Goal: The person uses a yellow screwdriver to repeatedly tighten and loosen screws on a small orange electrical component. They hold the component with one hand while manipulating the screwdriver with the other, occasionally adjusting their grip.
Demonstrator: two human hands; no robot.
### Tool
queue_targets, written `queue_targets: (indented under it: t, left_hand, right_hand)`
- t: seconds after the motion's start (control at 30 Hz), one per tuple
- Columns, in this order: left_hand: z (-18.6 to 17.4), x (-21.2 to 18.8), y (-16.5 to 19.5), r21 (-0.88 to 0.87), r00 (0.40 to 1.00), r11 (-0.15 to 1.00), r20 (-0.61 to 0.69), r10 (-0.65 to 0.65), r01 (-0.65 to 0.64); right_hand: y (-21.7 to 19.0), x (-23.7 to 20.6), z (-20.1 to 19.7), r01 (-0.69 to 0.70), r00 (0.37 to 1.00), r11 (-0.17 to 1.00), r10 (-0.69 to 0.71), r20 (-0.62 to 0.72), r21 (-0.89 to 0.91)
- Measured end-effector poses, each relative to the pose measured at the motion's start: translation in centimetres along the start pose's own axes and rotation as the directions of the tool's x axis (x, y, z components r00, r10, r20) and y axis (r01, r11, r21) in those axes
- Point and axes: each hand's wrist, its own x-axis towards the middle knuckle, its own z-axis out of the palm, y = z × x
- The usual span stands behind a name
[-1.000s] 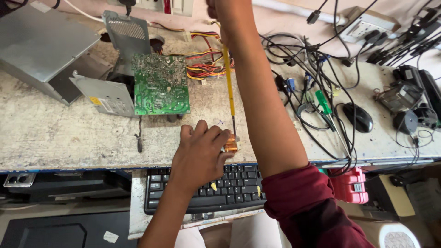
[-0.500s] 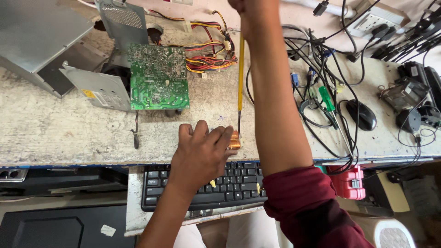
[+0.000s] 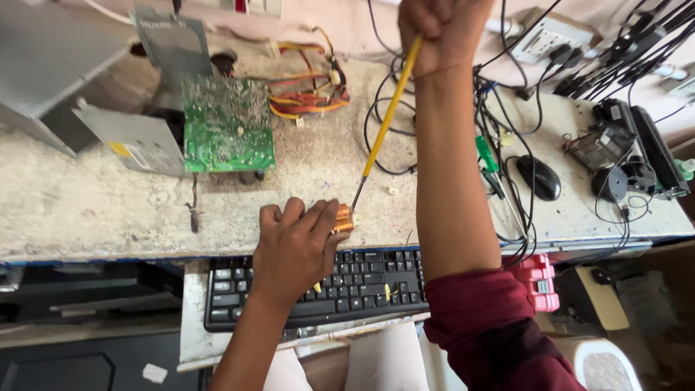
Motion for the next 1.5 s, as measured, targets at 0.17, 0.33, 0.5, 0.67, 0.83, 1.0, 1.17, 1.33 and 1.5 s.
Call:
queue_targets:
  t: [0.17,0.33,0.5,0.67,0.83,1.0,1.17,1.33,1.5]
  left_hand:
    - [-0.2,0.3,0.0,-0.018,1.000,1.000,-0.010,-0.006,0.006]
    - [-0.2,0.3,0.0,-0.030,1.000,0.999,0.003,-0.024,0.024]
    - [-0.4,0.4,0.0,0.035,1.000,0.999,0.026,-0.008,0.007]
    - [-0.3,0.1,0.2,0.085,1.000,0.996,-0.002,-0.008,0.008]
    - [-0.4,0.2,0.1,0.059,1.000,0.998,0.004,-0.006,0.006]
    - [-0.5,0.4,0.2,0.032,0.999,0.999,0.030,0.021,-0.022]
    - [-0.4,0.2,0.3,0.028,1.000,0.999,0.002,0.016,-0.016]
    - [-0.3,0.3,0.2,0.011,0.999,1.000,0.039,0.002,-0.002]
    - [-0.5,0.4,0.4,0.033,0.999,0.999,0.041,-0.001,-0.001]
  right_hand:
    - [3.2,1.5,0.0,0.009,0.947,0.461,-0.288,-0.140,-0.887]
    - [6.2,2.6,0.1,0.004,0.980,0.301,-0.190,-0.056,-0.954]
    - [5.7,2.0,-0.2,-0.252,0.954,0.915,0.290,0.080,-0.316]
    - [4.7,2.4,-2.1,-0.343,0.933,0.935,0.328,0.147,0.092]
    - [5.7,2.7,-4.0,-0.353,0.936,0.926,0.350,-0.040,-0.135]
    - [6.2,2.6,-5.3,-0.230,0.973,0.802,0.169,-0.159,-0.551]
    - [5.3,2.6,-6.4,-0.155,0.984,0.647,0.031,-0.177,-0.747]
    - [6.8,2.7,-6.1,-0.299,0.905,0.592,-0.074,-0.420,-0.748]
    - [8.5,2.4,-6.5,-0.322,0.913,0.802,0.121,-0.390,-0.503]
